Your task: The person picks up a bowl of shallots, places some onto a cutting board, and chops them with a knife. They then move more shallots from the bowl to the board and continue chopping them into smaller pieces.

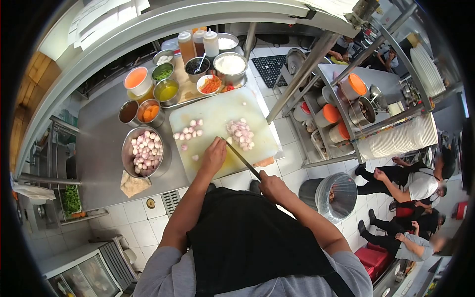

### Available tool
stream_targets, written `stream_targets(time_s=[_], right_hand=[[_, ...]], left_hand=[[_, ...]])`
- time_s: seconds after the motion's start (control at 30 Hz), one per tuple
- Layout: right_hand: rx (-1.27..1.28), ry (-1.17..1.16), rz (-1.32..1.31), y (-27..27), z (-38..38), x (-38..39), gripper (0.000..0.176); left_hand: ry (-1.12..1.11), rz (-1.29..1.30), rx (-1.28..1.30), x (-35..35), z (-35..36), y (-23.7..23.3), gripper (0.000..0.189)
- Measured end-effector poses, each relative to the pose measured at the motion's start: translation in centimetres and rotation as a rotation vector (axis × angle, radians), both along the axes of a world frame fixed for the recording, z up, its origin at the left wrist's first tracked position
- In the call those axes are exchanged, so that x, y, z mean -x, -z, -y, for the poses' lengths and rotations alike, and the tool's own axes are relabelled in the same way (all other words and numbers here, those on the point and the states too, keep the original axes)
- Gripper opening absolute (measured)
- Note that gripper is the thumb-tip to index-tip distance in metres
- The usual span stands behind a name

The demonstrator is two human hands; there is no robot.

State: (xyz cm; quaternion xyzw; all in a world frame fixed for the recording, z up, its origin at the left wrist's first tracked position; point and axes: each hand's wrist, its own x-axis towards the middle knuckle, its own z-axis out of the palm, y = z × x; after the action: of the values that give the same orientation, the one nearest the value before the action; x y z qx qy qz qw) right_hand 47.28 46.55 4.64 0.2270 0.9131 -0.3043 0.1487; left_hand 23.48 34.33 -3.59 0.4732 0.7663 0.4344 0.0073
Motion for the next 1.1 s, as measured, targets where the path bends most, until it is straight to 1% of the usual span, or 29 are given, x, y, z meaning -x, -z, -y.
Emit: stream_targets(time_s=[0.2, 0.27, 0.4, 0.47, 0.5, 0.53, 0.57, 0.6, 0.67, 0.73, 0.8, 0.83, 0.9, 0.93, 1.03, 1.1], right_hand=[[-0.002, 0.010, 0.015, 1.9, -0.1, 0.8, 0.026], [-0.007, 0.020, -0.050, 3.1, 0.0, 1.3, 0.025], [-0.028, 0.040, -0.013, 1.3, -0.5, 2.0, 0.027], [0.029, 0.038, -0.059, 0.5, -1.3, 1.4, 0.030], [0.046, 0.020, -0.076, 0.9, -1.7, 1.1, 0.029], [0.052, 0.019, -0.076, 1.1, -2.0, 0.8, 0.029], [0.088, -0.036, -0.066, 1.3, -2.4, 0.6, 0.027], [0.122, -0.093, -0.058, 1.4, -2.7, 0.5, 0.025], [0.138, -0.093, -0.056, 1.7, -3.0, 0.5, 0.023], [0.099, 0.003, -0.050, 1.7, -3.3, 0.7, 0.024], [0.063, 0.028, -0.064, 2.4, -3.1, 0.6, 0.025], [0.056, 0.010, -0.063, 2.4, -3.0, 0.6, 0.025], [0.041, -0.032, -0.049, 2.6, -2.7, 0.5, 0.028], [0.032, -0.042, -0.052, 2.4, -2.3, 0.4, 0.029], [0.042, -0.021, -0.044, 3.2, -1.7, 0.1, 0.028], [-0.026, -0.047, -0.078, 3.3, -1.5, 0.1, 0.027]], left_hand=[[-0.002, 0.007, 0.010, 0.0, 0.0, 0.0, 0.009], [0.006, 0.002, -0.008, 0.0, -0.1, 0.2, 0.010], [-0.006, 0.027, 0.012, -0.2, 0.6, -0.4, 0.015], [-0.154, 0.037, -0.037, -0.7, 1.6, -2.6, 0.023], [-0.156, 0.037, -0.031, -0.7, 2.6, -3.1, 0.023], [-0.210, -0.029, 0.009, -0.4, 4.1, -3.5, 0.029], [-0.264, -0.097, 0.047, -0.1, 5.4, -3.6, 0.035], [-0.268, -0.101, 0.049, 0.1, 6.6, -3.5, 0.035], [-0.291, -0.056, 0.164, 0.1, 8.8, -3.1, 0.038], [-0.268, -0.033, 0.138, 0.4, 9.8, -2.0, 0.036], [-0.227, 0.170, 0.124, 0.7, 9.9, -1.4, 0.030], [-0.228, 0.170, 0.123, 0.8, 9.5, -1.3, 0.030], [-0.170, 0.225, 0.048, 0.5, 7.8, -1.1, 0.023], [-0.166, 0.228, 0.043, 0.3, 6.6, -1.0, 0.023], [-0.062, 0.205, 0.009, -0.4, 3.2, -1.0, 0.018], [-0.044, 0.188, -0.018, -0.6, 1.8, -1.0, 0.017]])
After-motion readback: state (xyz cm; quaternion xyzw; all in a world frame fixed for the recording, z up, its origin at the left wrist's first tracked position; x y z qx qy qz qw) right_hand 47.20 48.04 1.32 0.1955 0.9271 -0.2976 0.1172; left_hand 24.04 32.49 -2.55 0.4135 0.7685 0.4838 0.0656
